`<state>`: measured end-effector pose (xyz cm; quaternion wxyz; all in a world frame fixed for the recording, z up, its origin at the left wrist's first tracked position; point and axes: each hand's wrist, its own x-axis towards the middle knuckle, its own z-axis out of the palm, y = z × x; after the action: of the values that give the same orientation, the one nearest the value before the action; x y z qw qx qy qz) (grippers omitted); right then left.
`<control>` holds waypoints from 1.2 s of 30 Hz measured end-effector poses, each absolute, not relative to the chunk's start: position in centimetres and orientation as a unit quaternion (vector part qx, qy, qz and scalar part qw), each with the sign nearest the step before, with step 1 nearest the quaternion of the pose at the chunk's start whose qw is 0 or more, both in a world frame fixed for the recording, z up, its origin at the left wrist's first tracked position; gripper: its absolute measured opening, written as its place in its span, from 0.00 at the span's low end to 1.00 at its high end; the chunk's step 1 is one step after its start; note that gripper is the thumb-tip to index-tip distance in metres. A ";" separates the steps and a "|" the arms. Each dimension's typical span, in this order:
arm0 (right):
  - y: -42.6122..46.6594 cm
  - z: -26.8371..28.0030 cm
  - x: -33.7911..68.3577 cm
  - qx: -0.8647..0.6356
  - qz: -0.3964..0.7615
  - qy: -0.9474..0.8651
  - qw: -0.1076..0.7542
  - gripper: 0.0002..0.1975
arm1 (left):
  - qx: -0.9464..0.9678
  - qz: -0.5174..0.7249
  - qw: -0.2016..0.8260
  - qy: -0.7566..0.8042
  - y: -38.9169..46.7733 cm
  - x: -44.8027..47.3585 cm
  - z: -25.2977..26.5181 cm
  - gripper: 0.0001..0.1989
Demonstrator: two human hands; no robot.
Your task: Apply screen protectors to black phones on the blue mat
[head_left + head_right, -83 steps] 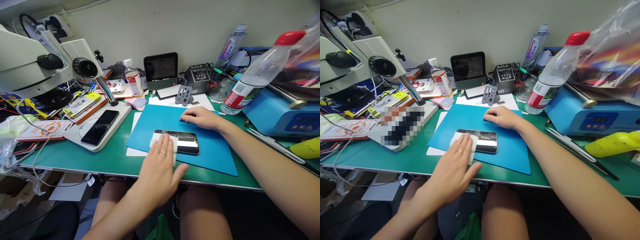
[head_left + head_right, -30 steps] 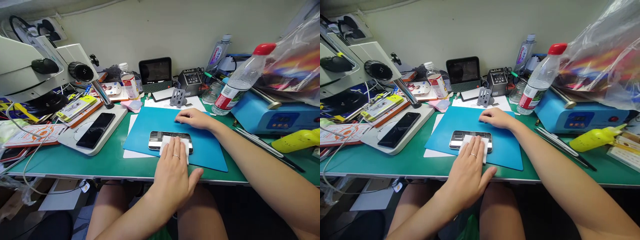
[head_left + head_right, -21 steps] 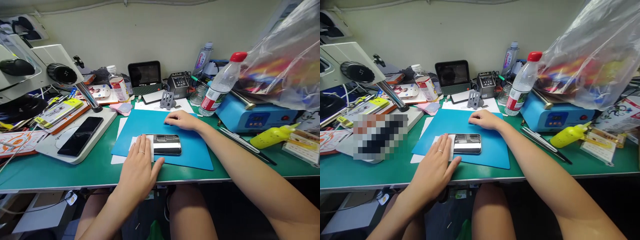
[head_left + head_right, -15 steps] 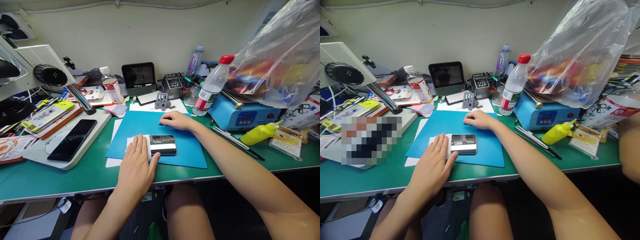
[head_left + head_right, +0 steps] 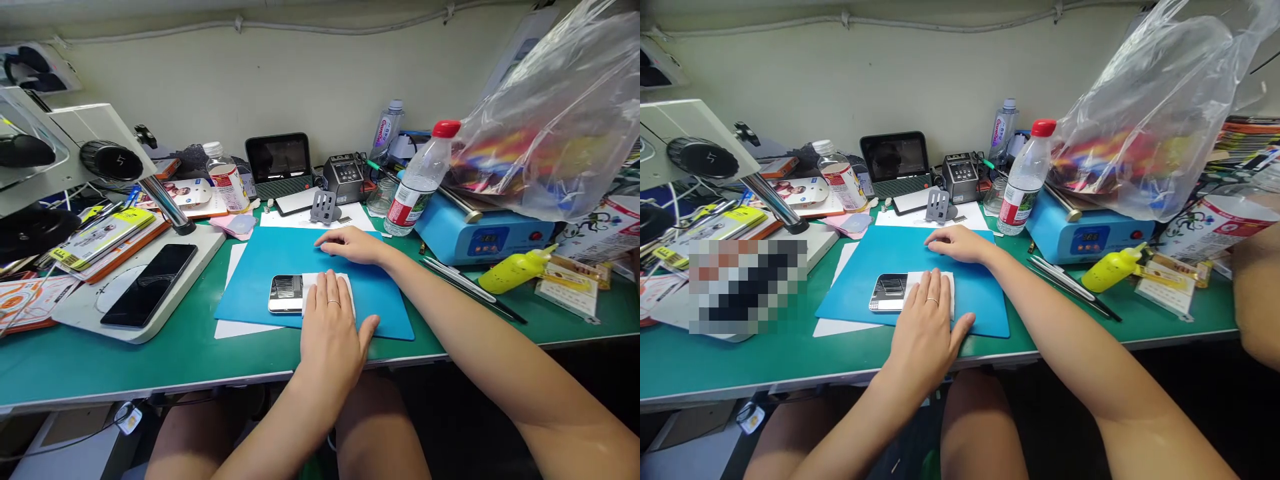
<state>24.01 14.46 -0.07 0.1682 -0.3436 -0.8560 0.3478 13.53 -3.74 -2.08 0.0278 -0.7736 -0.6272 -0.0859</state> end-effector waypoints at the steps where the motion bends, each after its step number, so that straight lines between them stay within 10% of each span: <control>1: 14.4 0.0 24.0 -0.344 0.349 -0.855 0.167 0.17 | -0.776 -0.087 0.028 -0.624 -3.8 13.5 -2.1 0.37; 36: 14.9 0.1 23.7 -0.348 0.338 -0.860 0.159 0.18 | -0.776 -0.106 -0.028 -0.621 -2.0 9.3 -1.6 0.41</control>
<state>23.69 14.91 0.07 0.1590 -0.3480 -0.8599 0.3379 9.30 -2.01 -1.59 -0.0284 -0.7760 -0.6211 -0.1065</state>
